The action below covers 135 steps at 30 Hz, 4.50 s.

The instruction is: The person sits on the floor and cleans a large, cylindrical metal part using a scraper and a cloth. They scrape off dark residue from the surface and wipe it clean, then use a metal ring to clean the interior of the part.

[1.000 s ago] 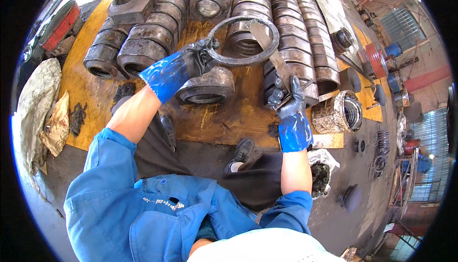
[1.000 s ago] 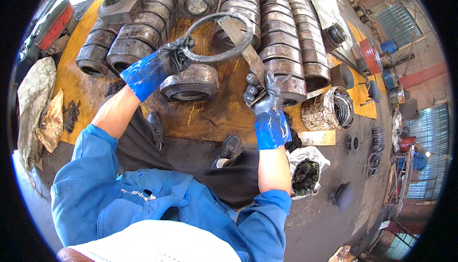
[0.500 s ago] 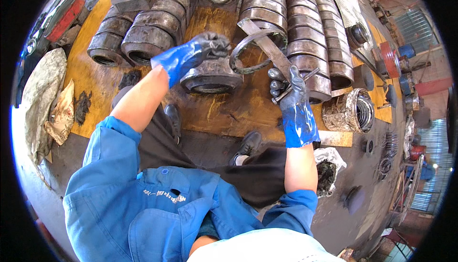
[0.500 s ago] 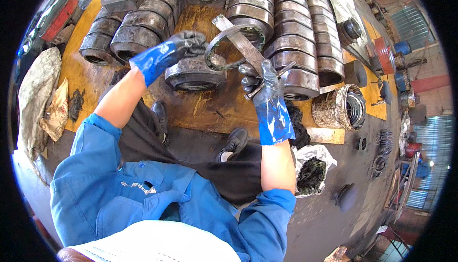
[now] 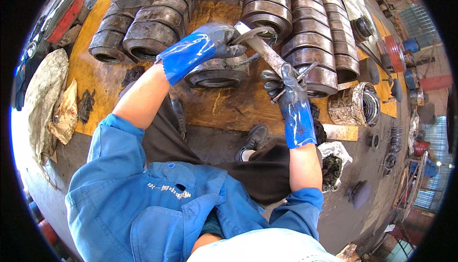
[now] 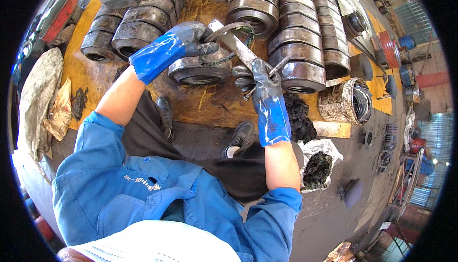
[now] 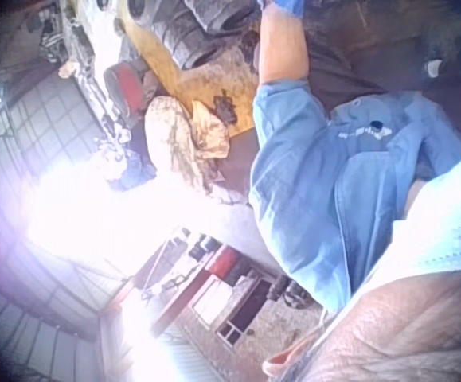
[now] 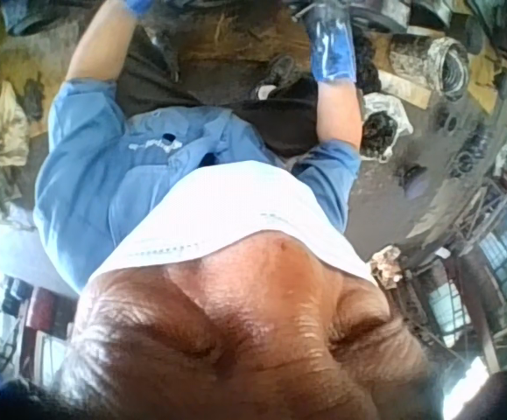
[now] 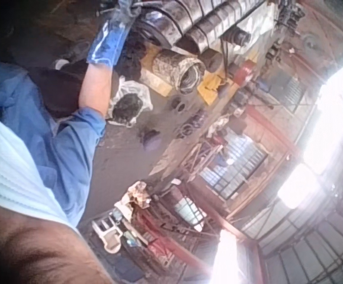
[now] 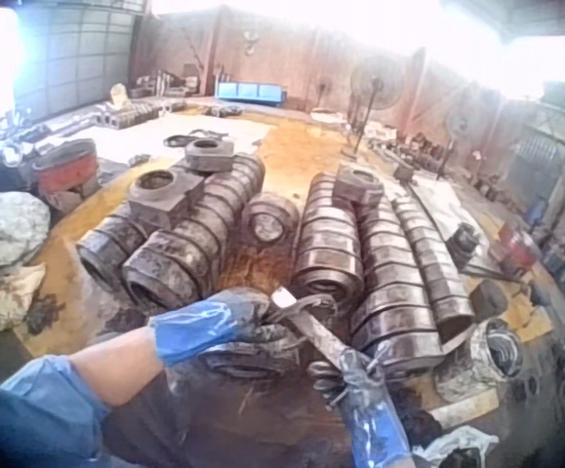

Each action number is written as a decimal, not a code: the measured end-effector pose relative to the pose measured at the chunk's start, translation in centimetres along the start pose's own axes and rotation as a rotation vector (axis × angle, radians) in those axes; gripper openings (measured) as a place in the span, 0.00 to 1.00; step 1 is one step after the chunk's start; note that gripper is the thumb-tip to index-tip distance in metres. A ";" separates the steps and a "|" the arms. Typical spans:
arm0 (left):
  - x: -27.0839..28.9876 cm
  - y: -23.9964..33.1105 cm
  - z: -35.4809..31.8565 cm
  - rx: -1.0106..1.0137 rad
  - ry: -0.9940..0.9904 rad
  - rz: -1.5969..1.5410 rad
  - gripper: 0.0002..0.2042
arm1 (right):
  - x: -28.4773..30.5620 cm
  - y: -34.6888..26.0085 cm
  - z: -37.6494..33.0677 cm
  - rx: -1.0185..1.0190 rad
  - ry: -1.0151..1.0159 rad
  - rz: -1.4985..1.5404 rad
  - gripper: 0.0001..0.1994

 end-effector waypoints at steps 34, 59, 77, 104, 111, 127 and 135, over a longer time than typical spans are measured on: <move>0.3 -4.0 1.2 -0.183 0.199 -2.507 0.14 | -4.5 -2.7 -0.4 0.329 -0.151 0.196 0.17; -2.5 -10.0 0.7 -0.084 0.425 -2.216 0.16 | -5.9 3.2 1.4 -0.130 -0.518 0.782 0.20; 0.2 -13.7 -0.5 0.315 0.719 -1.513 0.19 | 1.4 2.2 0.8 -0.361 -0.248 0.611 0.22; 3.6 -1.1 -4.7 0.218 0.344 0.068 0.22 | 7.6 -2.1 -1.7 -0.037 -0.210 0.051 0.18; 4.2 3.6 -5.3 0.317 0.350 -0.241 0.15 | 5.7 -0.5 -1.5 0.227 -0.260 -0.148 0.18; -0.7 -2.5 -3.1 0.243 0.194 -0.369 0.13 | 3.7 -1.5 -2.7 1.263 -0.099 -1.548 0.31; -1.4 -2.8 -2.9 0.261 0.156 -0.510 0.13 | 3.4 -1.4 -2.6 1.220 -0.117 -1.607 0.31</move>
Point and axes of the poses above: each hand's wrist, its own z-axis towards the middle knuckle, its own x-axis out of the back of the hand, y = z × x, the point moved 1 cm from there along z, towards the middle knuckle, and after that the axes turned 2 degrees about -x, right-handed, at the moved point
